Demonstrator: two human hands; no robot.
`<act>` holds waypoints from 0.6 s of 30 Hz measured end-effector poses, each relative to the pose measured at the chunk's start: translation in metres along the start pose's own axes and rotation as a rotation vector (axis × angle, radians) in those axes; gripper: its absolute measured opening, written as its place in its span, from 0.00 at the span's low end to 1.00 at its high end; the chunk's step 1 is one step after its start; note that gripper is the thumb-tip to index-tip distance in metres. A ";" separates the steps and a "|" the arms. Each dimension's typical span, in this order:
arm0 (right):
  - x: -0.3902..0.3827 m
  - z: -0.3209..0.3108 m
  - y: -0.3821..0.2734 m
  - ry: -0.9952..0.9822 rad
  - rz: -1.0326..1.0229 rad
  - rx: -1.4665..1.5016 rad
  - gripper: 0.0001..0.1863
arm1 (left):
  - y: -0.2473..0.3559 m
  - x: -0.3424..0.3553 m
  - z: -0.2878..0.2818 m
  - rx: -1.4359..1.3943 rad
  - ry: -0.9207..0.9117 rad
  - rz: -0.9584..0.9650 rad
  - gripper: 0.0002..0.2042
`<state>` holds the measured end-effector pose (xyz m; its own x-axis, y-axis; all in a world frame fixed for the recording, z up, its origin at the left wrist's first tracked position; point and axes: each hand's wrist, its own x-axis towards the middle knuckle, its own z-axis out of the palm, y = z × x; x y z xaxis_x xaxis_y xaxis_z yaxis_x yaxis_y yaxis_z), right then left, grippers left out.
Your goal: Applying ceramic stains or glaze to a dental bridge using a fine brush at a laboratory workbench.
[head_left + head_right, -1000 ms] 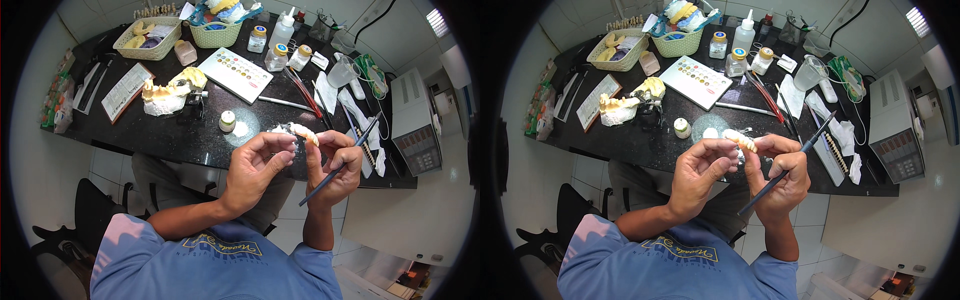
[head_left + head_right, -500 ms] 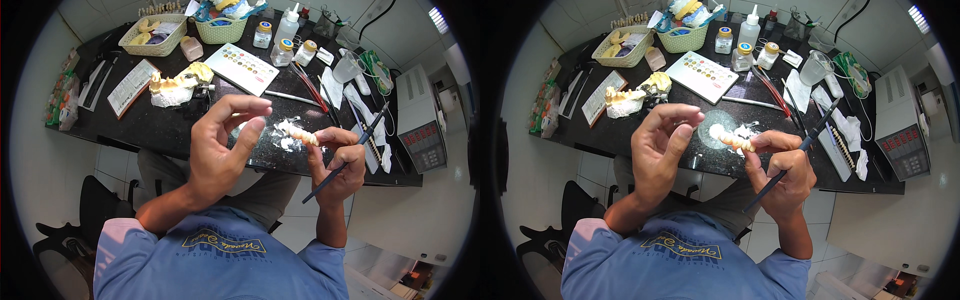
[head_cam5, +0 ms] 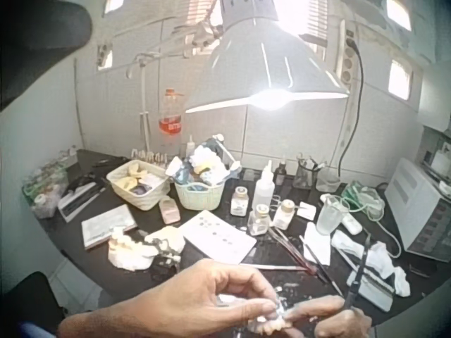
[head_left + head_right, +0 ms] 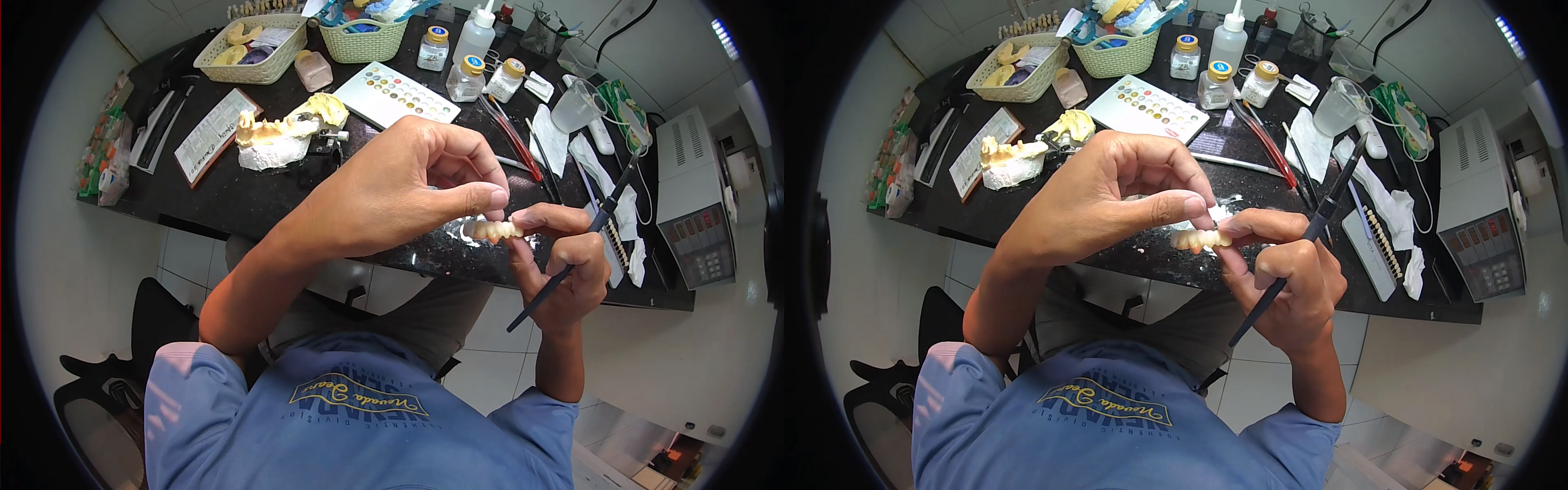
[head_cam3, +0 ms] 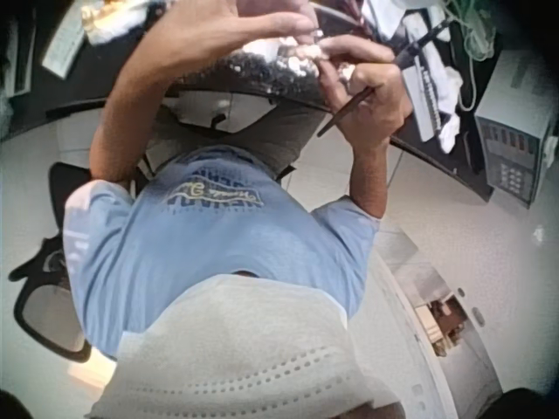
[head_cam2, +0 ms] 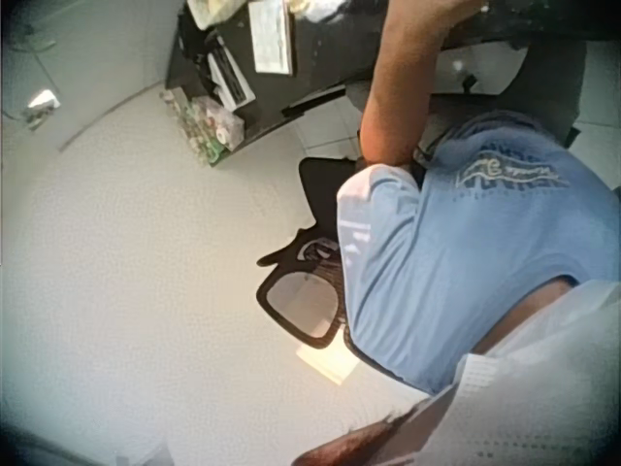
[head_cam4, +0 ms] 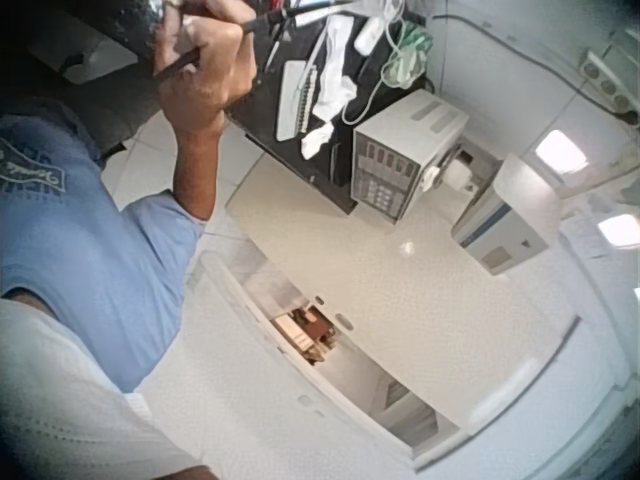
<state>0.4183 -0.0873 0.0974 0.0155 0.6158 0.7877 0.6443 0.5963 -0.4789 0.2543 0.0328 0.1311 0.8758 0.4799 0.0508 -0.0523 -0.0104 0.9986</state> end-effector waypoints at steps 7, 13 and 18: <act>0.004 -0.005 0.007 -0.101 -0.031 -0.011 0.19 | 0.002 0.011 0.000 0.063 -0.082 -0.055 0.08; 0.006 -0.004 0.014 -0.057 0.010 0.025 0.19 | 0.000 0.016 -0.005 0.056 -0.128 -0.130 0.09; 0.006 -0.006 0.016 -0.109 0.050 0.038 0.19 | -0.005 0.018 -0.008 0.037 -0.179 -0.169 0.10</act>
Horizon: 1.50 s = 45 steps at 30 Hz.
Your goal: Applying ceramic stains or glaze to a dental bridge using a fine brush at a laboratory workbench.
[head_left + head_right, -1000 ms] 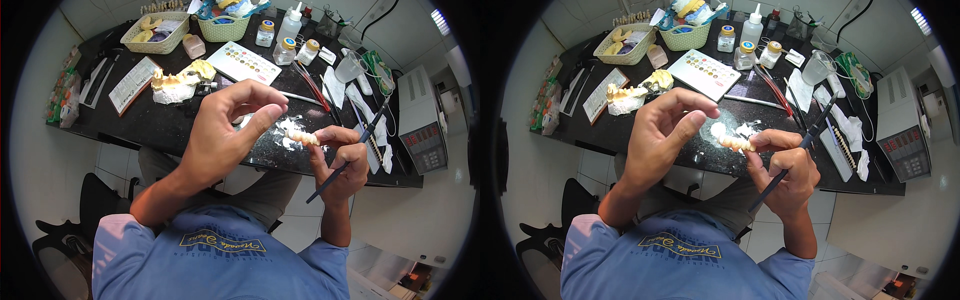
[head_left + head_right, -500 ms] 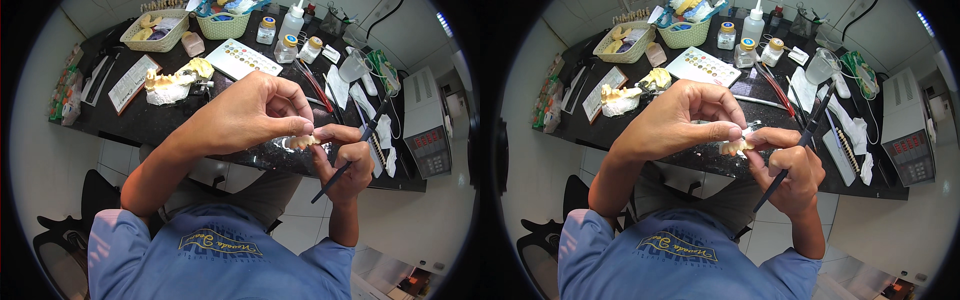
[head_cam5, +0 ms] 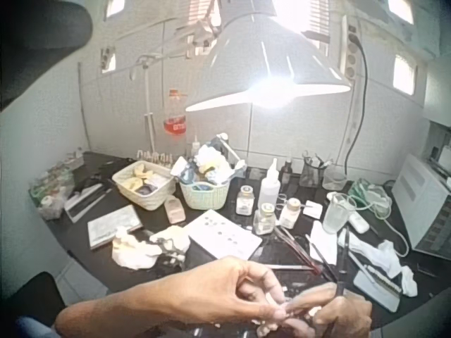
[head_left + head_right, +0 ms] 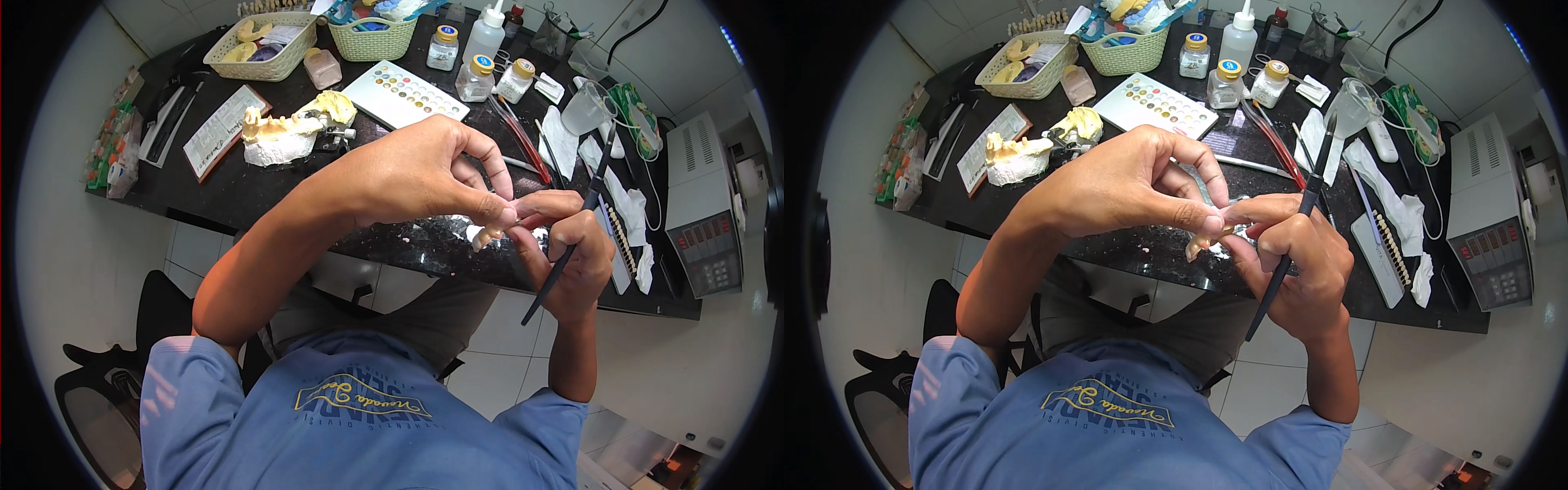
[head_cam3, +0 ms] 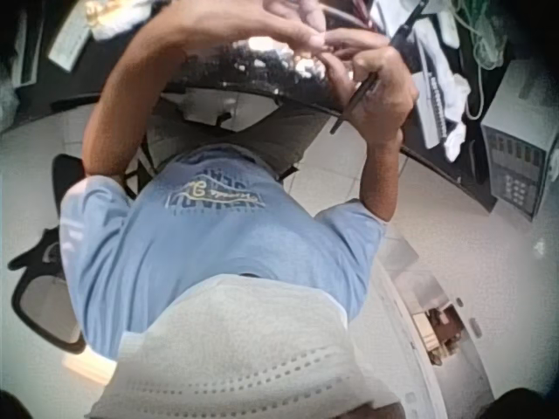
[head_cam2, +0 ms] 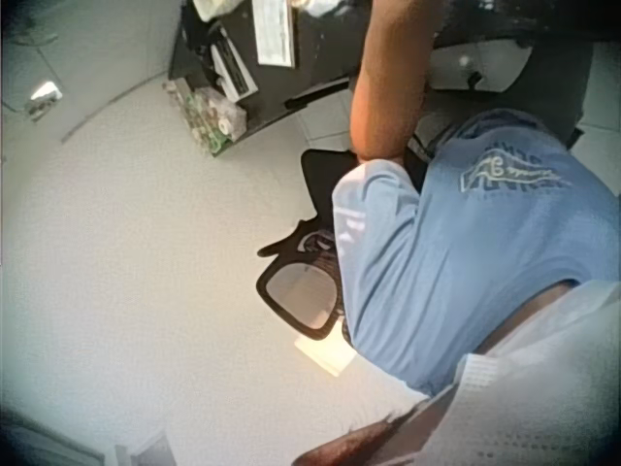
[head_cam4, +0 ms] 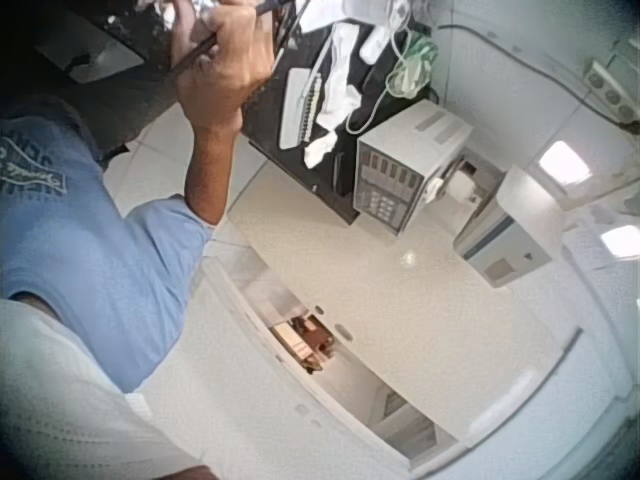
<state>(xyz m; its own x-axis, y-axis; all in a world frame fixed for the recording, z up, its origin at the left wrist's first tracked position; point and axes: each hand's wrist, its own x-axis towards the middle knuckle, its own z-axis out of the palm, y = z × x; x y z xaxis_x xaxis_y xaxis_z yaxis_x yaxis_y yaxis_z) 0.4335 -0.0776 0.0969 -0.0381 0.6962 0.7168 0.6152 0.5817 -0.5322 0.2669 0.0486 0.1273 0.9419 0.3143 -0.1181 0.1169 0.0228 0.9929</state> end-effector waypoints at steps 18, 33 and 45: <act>-0.003 -0.002 0.012 0.084 0.167 0.113 0.18 | -0.033 0.003 0.010 -0.593 -0.023 -0.151 0.13; -0.050 0.009 0.009 0.463 0.444 0.264 0.43 | -0.054 -0.063 0.031 -0.998 0.377 -0.035 0.14; -0.060 0.023 0.003 0.353 0.604 0.216 0.09 | -0.069 -0.093 0.051 -1.223 0.457 0.012 0.13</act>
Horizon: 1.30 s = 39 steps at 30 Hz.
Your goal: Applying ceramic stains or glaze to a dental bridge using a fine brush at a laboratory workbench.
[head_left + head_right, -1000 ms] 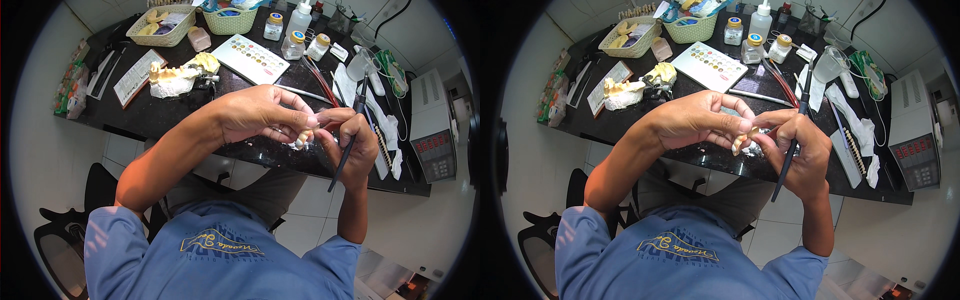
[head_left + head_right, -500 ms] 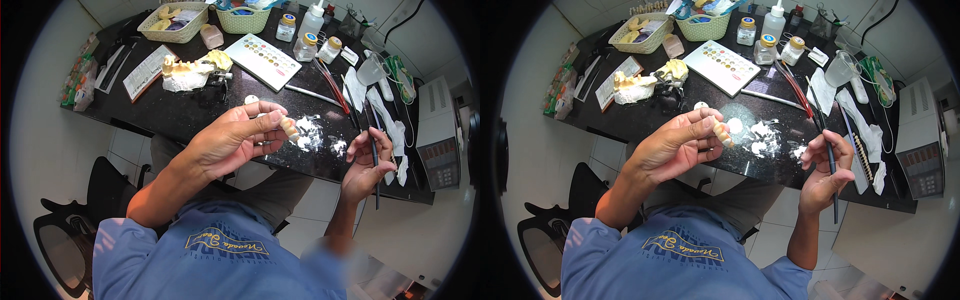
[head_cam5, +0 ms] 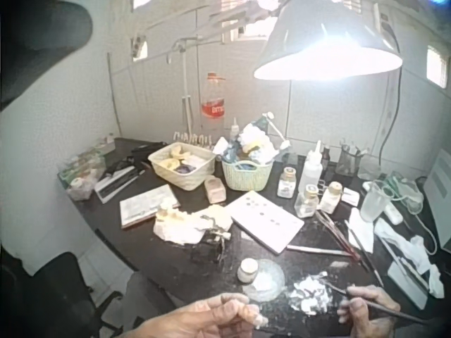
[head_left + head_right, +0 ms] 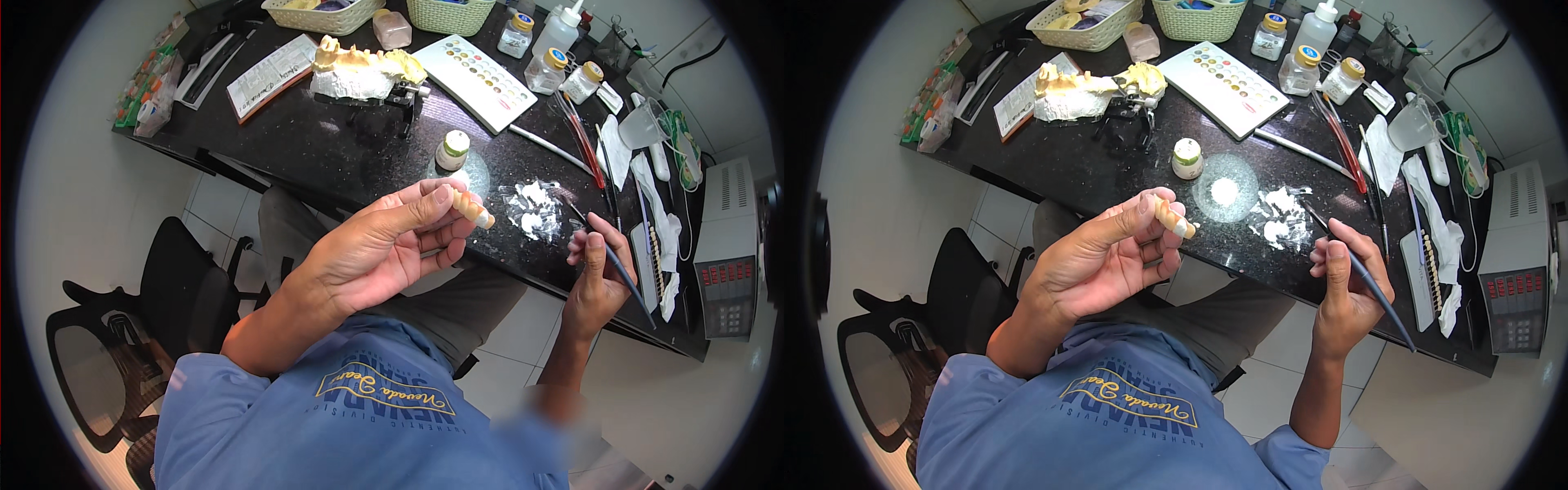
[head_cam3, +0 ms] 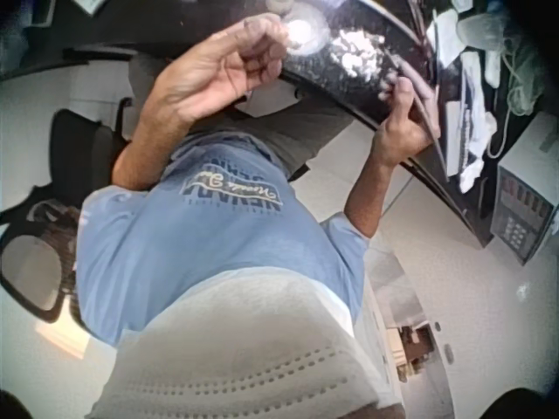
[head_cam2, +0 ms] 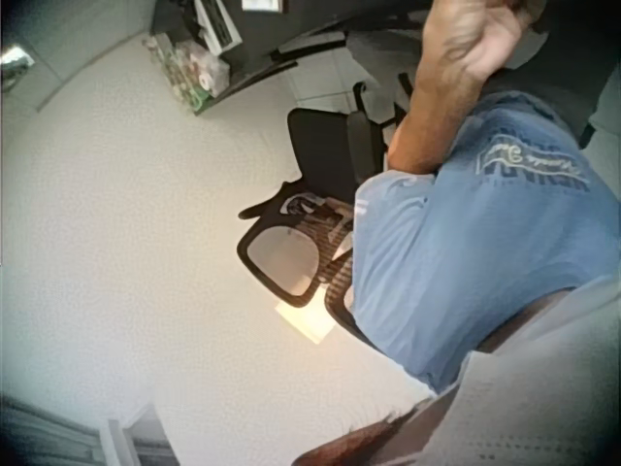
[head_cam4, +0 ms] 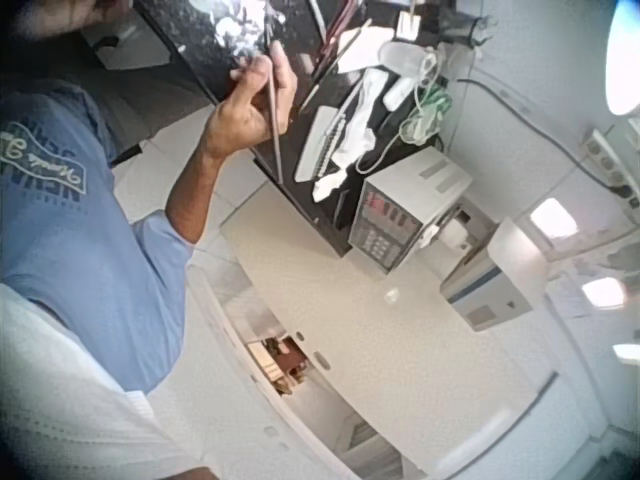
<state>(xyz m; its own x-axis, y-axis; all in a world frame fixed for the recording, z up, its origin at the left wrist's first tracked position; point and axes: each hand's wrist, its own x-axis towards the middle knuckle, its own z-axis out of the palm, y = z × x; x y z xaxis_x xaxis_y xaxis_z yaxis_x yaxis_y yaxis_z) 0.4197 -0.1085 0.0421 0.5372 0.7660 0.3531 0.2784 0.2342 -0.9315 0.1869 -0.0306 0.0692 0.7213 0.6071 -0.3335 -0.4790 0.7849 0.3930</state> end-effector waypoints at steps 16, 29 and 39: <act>-0.012 0.003 0.005 -0.303 0.049 0.045 0.05 | -0.044 -0.019 -0.037 -0.151 0.184 -0.016 0.12; -0.018 0.040 0.004 -0.381 -0.038 -0.047 0.06 | -0.056 -0.008 -0.067 -0.335 0.133 0.112 0.09; -0.017 0.047 0.007 -0.384 -0.002 -0.065 0.06 | -0.056 -0.009 -0.067 -0.381 0.139 0.094 0.09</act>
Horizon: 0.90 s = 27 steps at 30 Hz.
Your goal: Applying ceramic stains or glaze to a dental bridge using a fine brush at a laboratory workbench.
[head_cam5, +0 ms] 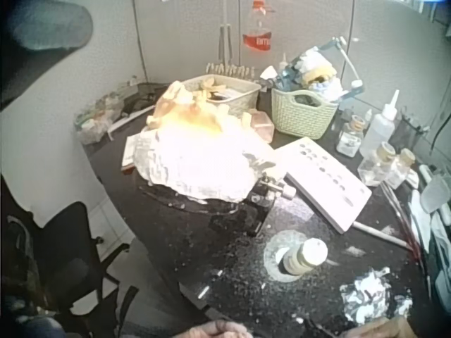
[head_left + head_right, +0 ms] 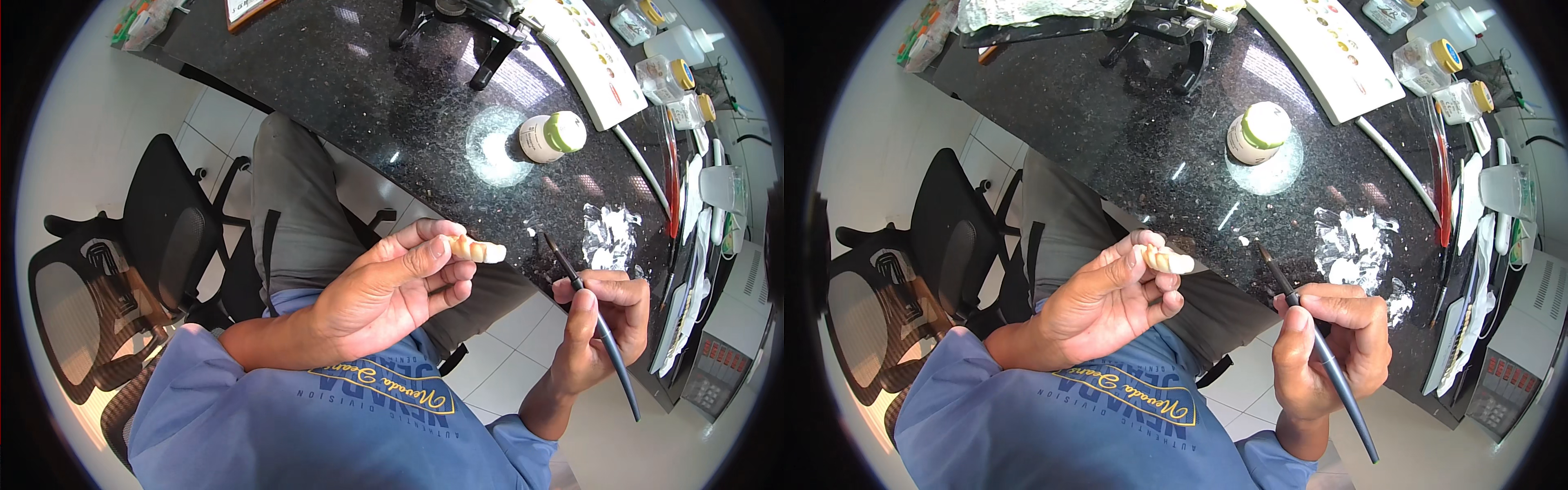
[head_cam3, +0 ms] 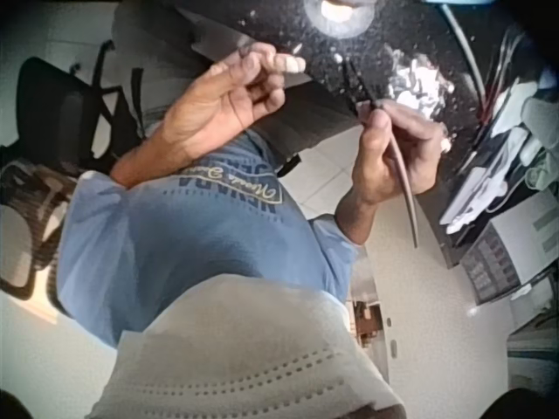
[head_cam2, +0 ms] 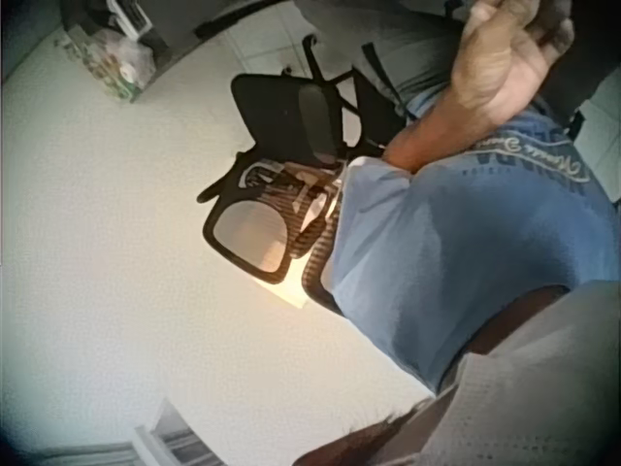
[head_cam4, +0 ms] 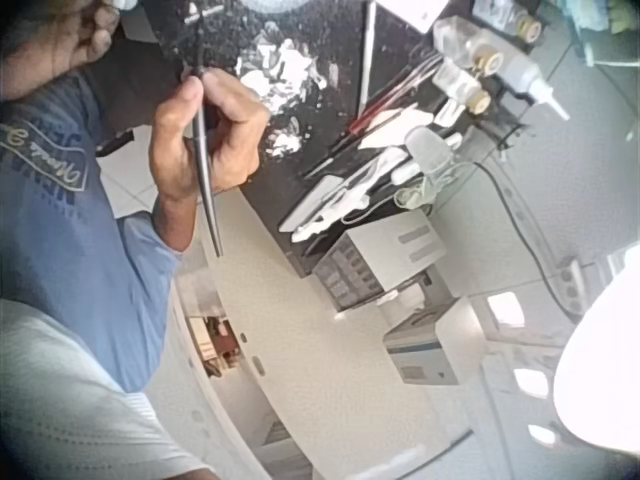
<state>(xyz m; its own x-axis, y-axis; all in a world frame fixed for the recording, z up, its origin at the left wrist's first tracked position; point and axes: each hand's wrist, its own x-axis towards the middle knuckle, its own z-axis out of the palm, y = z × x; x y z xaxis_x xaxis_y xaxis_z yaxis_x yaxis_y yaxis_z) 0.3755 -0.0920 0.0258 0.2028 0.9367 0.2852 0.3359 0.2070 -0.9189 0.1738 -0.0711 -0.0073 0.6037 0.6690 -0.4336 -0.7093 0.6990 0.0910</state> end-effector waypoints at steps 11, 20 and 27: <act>-0.001 -0.001 0.002 0.005 0.002 -0.024 0.06 | 0.028 -0.009 0.013 0.474 -0.113 0.353 0.09; 0.000 -0.002 0.001 -0.015 -0.005 -0.086 0.07 | 0.025 -0.001 -0.006 0.350 -0.123 0.195 0.11; 0.001 -0.002 0.001 -0.029 0.007 -0.101 0.08 | 0.030 0.002 -0.011 0.272 -0.012 0.128 0.14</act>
<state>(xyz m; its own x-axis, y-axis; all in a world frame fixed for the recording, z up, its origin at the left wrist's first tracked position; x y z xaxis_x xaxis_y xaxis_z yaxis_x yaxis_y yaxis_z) 0.3783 -0.0912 0.0256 0.1789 0.9463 0.2694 0.4255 0.1725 -0.8884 0.1501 -0.0514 -0.0155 0.5209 0.7580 -0.3926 -0.6574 0.6496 0.3819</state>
